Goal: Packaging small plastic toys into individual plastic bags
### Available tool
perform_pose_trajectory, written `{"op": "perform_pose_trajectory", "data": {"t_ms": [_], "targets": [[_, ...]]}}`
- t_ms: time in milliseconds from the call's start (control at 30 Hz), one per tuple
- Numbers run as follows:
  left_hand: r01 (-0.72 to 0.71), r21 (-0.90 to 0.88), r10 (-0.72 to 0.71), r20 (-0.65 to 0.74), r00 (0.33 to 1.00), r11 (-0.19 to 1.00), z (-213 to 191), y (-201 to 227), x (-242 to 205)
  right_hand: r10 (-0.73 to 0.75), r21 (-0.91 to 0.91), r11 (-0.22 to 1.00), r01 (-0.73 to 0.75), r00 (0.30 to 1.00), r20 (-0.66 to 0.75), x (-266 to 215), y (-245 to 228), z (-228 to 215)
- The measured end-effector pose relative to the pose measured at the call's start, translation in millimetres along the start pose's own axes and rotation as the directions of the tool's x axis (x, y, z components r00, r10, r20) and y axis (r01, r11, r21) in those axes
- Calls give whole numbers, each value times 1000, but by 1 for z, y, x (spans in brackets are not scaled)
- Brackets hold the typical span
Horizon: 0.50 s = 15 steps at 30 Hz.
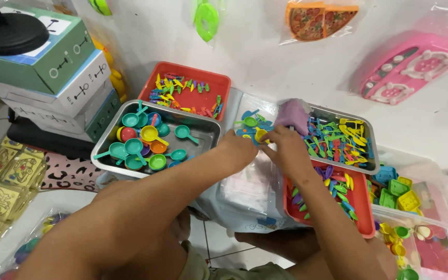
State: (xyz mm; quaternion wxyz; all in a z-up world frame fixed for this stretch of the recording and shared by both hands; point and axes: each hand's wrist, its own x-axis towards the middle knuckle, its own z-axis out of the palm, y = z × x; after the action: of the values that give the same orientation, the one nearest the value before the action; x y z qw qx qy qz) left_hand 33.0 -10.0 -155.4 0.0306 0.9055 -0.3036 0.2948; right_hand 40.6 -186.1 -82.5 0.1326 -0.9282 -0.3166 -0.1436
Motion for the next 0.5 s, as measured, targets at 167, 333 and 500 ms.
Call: {"op": "perform_pose_trajectory", "data": {"t_ms": [167, 333, 500], "targets": [[8, 0, -8, -39, 999, 1000, 2, -20, -3, -16, 115, 993, -12, 972, 235, -26, -14, 3], [8, -35, -3, 137, 991, 999, 1, -19, -6, -68, 129, 991, 37, 968, 242, -40, -5, 21], [51, -53, 9, 773, 634, 997, -52, -8, 15, -166, 65, 986, 156, 967, 195, -50, -3, 23]]}}
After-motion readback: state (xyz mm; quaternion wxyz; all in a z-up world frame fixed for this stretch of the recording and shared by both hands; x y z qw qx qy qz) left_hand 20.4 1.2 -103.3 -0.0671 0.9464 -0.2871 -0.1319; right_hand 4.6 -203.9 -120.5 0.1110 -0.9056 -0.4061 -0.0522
